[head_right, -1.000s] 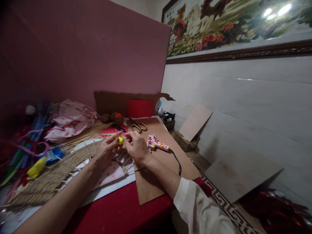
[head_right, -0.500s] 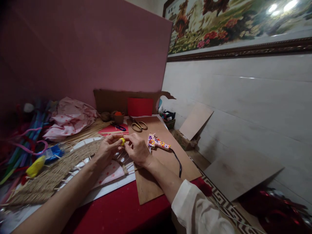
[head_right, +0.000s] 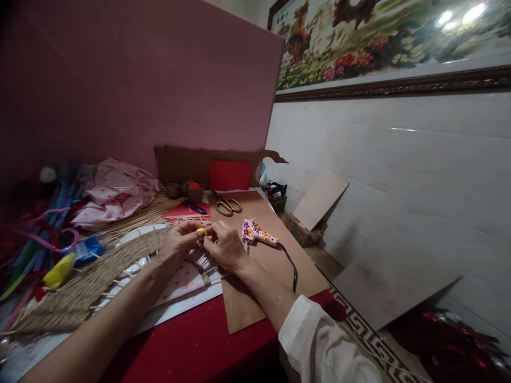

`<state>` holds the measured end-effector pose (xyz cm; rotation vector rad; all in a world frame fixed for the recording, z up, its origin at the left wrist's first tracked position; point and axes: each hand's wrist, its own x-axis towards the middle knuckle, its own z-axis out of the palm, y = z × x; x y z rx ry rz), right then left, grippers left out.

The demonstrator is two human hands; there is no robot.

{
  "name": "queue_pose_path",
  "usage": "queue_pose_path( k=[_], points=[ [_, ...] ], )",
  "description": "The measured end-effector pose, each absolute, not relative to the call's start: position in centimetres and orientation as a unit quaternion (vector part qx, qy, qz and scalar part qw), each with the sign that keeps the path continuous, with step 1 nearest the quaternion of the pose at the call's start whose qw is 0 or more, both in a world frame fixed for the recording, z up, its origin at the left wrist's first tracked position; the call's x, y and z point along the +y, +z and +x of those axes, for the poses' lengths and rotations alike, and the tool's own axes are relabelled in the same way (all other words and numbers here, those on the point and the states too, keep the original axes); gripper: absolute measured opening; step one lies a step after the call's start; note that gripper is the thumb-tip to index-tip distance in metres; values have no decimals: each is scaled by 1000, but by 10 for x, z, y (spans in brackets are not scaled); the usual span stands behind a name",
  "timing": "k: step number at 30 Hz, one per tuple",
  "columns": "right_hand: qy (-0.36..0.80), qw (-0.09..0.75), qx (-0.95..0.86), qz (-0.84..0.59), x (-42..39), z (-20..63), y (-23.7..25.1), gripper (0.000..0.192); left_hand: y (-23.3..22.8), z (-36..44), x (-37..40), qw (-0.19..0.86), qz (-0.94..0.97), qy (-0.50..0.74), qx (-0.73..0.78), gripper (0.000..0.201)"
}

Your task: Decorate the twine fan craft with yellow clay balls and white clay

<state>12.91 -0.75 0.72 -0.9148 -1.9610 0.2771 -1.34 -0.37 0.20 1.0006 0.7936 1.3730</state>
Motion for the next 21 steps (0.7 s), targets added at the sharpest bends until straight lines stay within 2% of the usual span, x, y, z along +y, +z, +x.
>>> queue_pose_path(
  k=[5,7,11,13,17,21],
  points=[
    [139,483,-767,-400,-5,125,3,11,3,-12,-5,571,453,587,351,23],
    [227,501,-728,-410,-3,123,1,12,4,-12,-5,578,453,584,347,22],
    [484,516,-600,-374,1,124,3,16,5,-14,-6,614,416,586,328,22],
    [547,513,-572,-333,3,127,5,20,5,-15,-6,621,412,580,330,23],
    [531,502,-608,-310,5,133,5,27,4,-18,-6,622,409,581,329,23],
    [335,517,-710,-341,4,135,3,17,5,-17,-7,630,405,576,328,24]
  ],
)
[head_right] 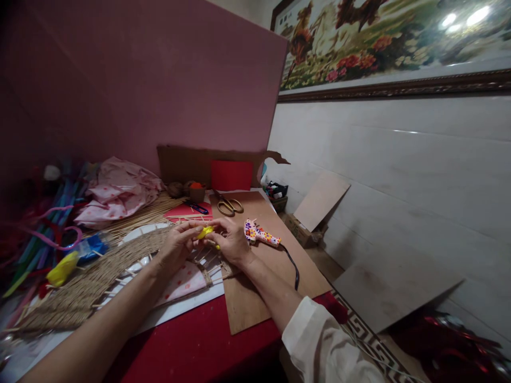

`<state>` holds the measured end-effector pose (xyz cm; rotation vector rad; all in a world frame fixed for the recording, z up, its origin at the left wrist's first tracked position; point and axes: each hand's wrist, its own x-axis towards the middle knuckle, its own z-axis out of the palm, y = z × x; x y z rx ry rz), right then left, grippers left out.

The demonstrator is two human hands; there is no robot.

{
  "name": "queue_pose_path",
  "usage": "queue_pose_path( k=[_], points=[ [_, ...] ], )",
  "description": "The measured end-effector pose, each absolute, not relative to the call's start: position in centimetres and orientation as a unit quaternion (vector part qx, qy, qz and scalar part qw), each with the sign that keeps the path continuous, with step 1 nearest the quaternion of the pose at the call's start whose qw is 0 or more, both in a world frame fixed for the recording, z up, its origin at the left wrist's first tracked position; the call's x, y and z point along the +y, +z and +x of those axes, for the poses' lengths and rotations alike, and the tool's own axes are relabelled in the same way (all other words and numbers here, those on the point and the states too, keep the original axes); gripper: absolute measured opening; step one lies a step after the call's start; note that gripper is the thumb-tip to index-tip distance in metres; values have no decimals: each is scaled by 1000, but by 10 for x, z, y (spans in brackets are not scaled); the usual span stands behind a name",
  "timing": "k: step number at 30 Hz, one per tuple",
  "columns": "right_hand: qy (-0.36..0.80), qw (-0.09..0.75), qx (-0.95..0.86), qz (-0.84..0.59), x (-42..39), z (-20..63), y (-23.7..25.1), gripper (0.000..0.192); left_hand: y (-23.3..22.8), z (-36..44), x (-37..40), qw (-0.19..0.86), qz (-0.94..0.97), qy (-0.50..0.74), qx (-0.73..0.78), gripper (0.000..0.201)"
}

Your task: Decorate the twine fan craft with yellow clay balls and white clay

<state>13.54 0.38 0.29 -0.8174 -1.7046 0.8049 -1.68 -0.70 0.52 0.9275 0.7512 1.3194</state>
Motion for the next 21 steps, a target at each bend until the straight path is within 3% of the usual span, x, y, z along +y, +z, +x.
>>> queue_pose_path(
  k=[4,21],
  points=[
    [188,498,-774,-344,-1,137,6,5,6,-15,-8,623,424,566,333,24],
    [1,349,-872,-344,-4,139,3,9,-5,-16,2,580,455,574,356,23]
  ],
)
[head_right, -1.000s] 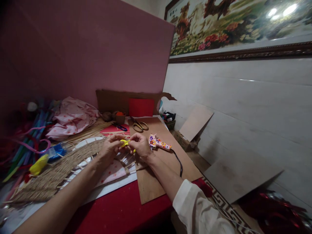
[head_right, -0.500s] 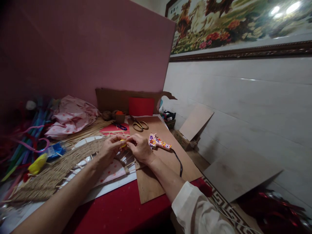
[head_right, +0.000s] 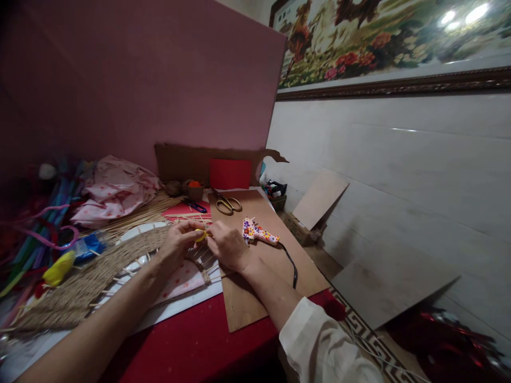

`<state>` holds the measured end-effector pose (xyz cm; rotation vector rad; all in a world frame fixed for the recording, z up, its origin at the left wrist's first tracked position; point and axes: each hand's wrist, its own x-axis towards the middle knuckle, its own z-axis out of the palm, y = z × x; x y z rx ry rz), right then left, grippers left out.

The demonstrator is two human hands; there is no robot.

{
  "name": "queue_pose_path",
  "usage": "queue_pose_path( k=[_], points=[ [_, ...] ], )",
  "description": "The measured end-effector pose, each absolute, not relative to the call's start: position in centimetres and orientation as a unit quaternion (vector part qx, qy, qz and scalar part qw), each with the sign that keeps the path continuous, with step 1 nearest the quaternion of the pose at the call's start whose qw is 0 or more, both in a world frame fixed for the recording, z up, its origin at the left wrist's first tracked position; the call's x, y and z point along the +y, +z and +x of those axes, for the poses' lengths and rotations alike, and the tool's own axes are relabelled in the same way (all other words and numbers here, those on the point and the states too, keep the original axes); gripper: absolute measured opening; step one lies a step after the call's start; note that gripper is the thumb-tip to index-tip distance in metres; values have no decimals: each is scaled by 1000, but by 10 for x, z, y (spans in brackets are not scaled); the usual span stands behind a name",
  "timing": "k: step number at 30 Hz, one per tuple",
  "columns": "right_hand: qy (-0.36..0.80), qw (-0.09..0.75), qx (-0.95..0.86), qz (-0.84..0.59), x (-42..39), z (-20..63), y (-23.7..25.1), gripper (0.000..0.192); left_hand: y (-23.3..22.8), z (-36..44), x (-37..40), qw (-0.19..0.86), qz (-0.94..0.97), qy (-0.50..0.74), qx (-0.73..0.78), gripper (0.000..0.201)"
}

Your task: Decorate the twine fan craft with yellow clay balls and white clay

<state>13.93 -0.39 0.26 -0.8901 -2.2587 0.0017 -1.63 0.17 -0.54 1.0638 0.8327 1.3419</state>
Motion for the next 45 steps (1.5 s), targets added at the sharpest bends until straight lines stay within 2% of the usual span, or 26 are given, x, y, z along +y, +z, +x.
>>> queue_pose_path(
  k=[3,6,8,10,12,19,28,34,40,45],
  points=[
    [-26,355,-867,-349,-5,135,1,9,-6,-15,1,577,471,561,362,19],
    [7,457,-804,-380,-1,133,0,8,-2,-16,-1,579,449,576,364,15],
    [106,549,-718,-415,4,135,1,7,2,-17,-2,585,416,600,354,13],
    [251,588,-642,-423,9,137,2,15,6,-17,-3,593,393,612,345,16],
    [350,579,-614,-406,12,138,3,24,7,-18,-4,601,397,604,341,21],
    [452,555,-599,-358,4,129,-1,21,0,-16,-3,577,476,544,380,28],
    [375,542,-683,-315,1,131,-4,17,0,-18,-3,585,495,513,386,33],
    [324,569,-656,-375,4,133,-6,21,4,-17,-6,590,469,520,402,34],
    [289,532,-737,-300,1,133,-5,16,5,-15,-6,578,485,521,399,42],
    [288,523,-743,-302,0,136,-5,18,1,-16,-2,586,490,500,407,43]
  ],
)
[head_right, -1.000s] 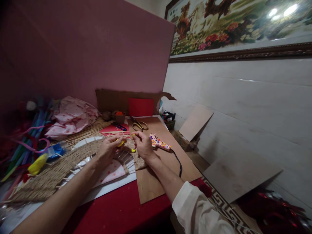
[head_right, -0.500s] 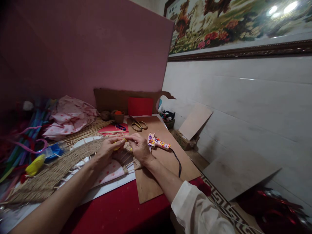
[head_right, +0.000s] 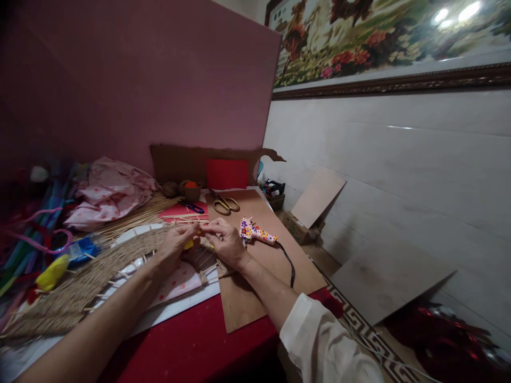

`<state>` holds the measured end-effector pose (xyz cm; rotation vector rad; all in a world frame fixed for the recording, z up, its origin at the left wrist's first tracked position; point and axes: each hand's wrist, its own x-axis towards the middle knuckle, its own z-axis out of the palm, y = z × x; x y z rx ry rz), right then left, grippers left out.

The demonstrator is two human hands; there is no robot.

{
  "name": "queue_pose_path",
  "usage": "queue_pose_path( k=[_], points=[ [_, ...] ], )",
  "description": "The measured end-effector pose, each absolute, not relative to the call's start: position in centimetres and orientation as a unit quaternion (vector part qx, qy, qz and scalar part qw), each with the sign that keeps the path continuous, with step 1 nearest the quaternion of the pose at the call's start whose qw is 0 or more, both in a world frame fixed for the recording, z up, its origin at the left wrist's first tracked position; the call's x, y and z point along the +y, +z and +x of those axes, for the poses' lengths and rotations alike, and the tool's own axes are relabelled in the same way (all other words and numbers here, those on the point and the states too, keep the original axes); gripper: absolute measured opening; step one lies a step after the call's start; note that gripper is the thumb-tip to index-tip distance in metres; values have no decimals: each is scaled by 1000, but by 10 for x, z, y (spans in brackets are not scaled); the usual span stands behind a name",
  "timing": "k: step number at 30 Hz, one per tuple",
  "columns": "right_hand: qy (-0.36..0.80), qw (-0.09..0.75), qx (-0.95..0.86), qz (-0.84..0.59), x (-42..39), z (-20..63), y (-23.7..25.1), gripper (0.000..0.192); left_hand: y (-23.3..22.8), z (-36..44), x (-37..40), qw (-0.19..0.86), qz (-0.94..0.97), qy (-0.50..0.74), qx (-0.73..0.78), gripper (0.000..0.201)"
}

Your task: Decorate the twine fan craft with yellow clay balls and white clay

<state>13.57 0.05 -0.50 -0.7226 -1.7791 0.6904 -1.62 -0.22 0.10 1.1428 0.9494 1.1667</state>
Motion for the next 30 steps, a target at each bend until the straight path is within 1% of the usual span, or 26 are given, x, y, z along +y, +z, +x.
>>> queue_pose_path(
  k=[5,11,13,16,20,26,30],
  points=[
    [303,551,-703,-331,3,137,-3,24,0,-17,0,576,505,506,395,40],
    [351,569,-630,-395,8,140,-4,23,0,-15,0,550,491,538,409,46],
    [368,569,-619,-399,8,140,-4,24,-1,-15,0,548,494,538,409,48],
    [382,567,-609,-402,7,139,-3,24,0,-16,0,572,486,539,384,40],
    [385,567,-606,-405,8,140,-3,24,3,-15,-3,595,472,534,372,45],
    [386,571,-601,-406,10,141,-3,24,5,-13,-5,573,480,531,398,38],
    [387,571,-603,-401,11,143,-3,24,1,-13,-2,562,483,537,404,46]
  ],
)
